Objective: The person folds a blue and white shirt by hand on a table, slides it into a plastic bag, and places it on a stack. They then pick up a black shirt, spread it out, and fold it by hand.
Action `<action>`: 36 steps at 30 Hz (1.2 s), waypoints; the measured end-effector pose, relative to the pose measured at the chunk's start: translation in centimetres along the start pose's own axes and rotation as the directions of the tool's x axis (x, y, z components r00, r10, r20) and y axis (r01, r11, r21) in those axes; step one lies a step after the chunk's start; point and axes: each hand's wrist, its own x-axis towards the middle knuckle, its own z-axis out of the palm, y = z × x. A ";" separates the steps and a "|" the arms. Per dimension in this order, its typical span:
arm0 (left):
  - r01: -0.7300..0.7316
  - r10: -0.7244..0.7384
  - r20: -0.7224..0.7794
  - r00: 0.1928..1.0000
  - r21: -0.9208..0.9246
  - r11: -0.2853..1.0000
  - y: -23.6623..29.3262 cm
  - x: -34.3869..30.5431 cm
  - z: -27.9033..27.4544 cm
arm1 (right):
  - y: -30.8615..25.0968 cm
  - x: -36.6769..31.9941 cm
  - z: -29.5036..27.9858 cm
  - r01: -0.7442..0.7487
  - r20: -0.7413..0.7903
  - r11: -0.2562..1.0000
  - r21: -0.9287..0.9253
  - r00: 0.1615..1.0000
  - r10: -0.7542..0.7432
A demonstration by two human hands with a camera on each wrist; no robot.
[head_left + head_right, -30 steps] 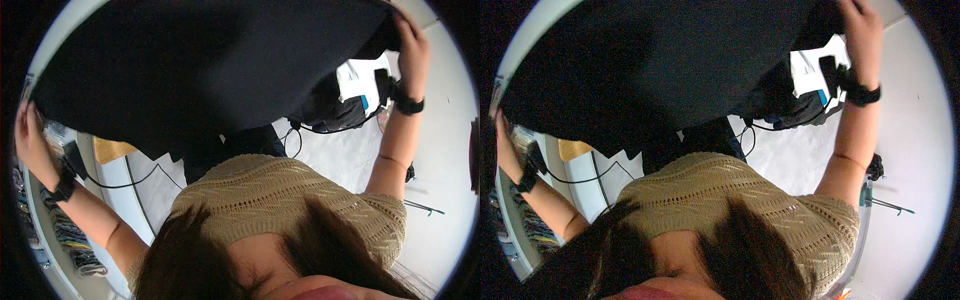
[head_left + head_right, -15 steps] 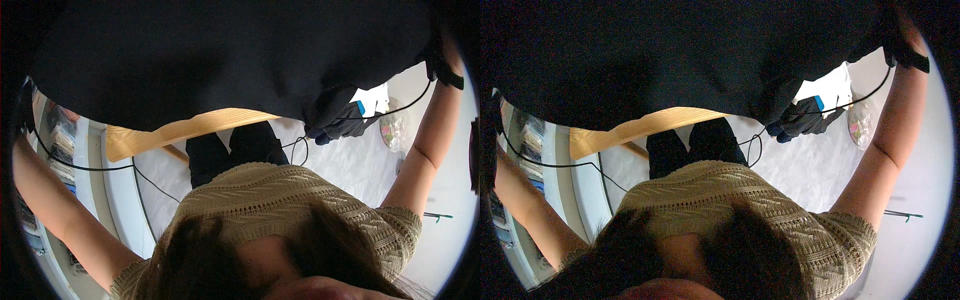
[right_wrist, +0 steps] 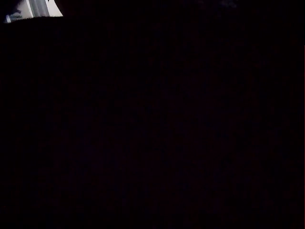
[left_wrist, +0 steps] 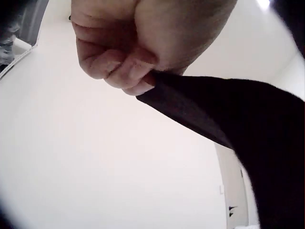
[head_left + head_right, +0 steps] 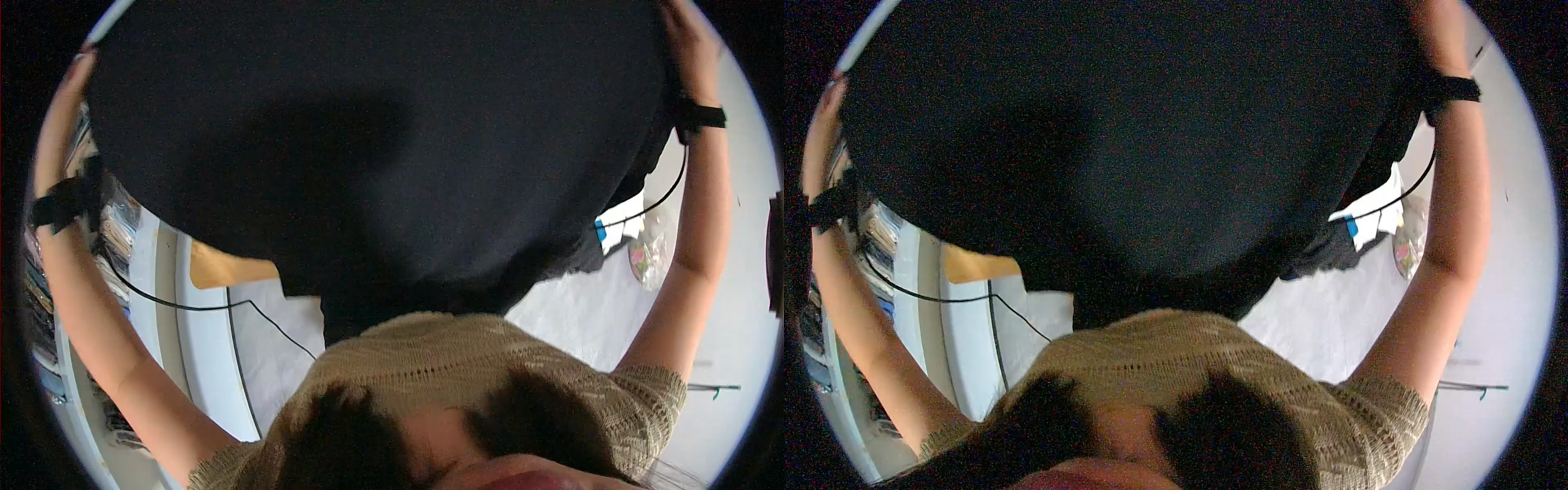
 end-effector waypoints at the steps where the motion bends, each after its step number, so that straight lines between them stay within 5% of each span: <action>1: -0.321 0.283 0.188 0.941 0.220 0.921 -2.5 2.9 0.5 | -1.8 0.1 -0.1 -0.177 0.297 0.982 0.065 0.943 0.150; 2: -0.249 0.208 0.188 0.960 0.230 0.941 -1.4 1.5 2.7 | 0.2 -0.5 4.3 -0.057 0.191 0.998 -0.004 0.980 0.057; 3: -0.330 0.322 0.136 0.937 0.042 0.943 -1.9 0.5 5.5 | 2.1 -1.2 9.7 0.054 0.094 0.995 -0.087 0.995 -0.046; 5: -0.175 0.147 0.229 0.962 0.108 0.979 -0.3 -1.9 9.7 | 1.5 -1.2 15.8 0.147 0.181 0.988 -0.045 0.974 -0.136; 7: -0.193 0.171 0.255 0.952 0.066 0.979 -3.3 -2.6 15.2 | -0.7 -1.2 21.0 0.261 0.110 0.965 -0.019 0.960 -0.258; 11: -0.031 0.000 0.330 0.944 0.089 0.996 -5.8 -6.9 24.4 | -5.5 -3.3 31.9 0.240 0.331 0.971 0.009 0.915 -0.229; 16: 0.001 -0.071 0.391 0.918 0.176 0.984 -8.7 -11.0 31.3 | -10.6 -7.7 40.1 0.202 0.525 0.976 0.076 0.824 -0.212; 24: 0.011 -0.100 0.507 0.856 0.175 0.984 -9.9 -14.4 34.1 | -11.7 -14.6 45.2 -0.096 0.607 0.936 0.340 0.782 -0.140; 27: 0.007 -0.095 0.526 0.845 0.167 0.986 -9.7 -15.1 34.7 | -11.1 -15.0 44.8 -0.118 0.721 0.957 0.264 0.683 -0.115; 31: -0.090 -0.001 0.439 0.899 0.187 0.978 -9.6 -15.5 35.0 | -8.3 -15.5 46.8 -0.139 0.675 0.978 0.157 0.738 -0.003; 32: -0.004 -0.091 0.473 0.876 0.195 0.981 -9.2 -15.2 34.6 | -8.2 -14.2 45.1 -0.258 0.685 0.957 0.132 0.722 0.100; 33: 0.080 -0.177 0.505 0.845 0.208 0.975 -8.9 -15.0 34.4 | -8.4 -12.4 43.2 -0.447 0.775 0.894 0.021 0.572 0.267; 35: 0.109 -0.202 0.502 0.841 0.208 0.972 -9.1 -14.5 34.5 | -6.3 -12.5 45.2 -0.618 0.692 0.785 0.045 0.586 0.422; 36: 0.312 -0.362 0.574 0.734 0.189 0.931 -9.3 -14.0 34.6 | -4.8 -12.8 47.0 -0.717 0.746 0.690 0.099 0.512 0.426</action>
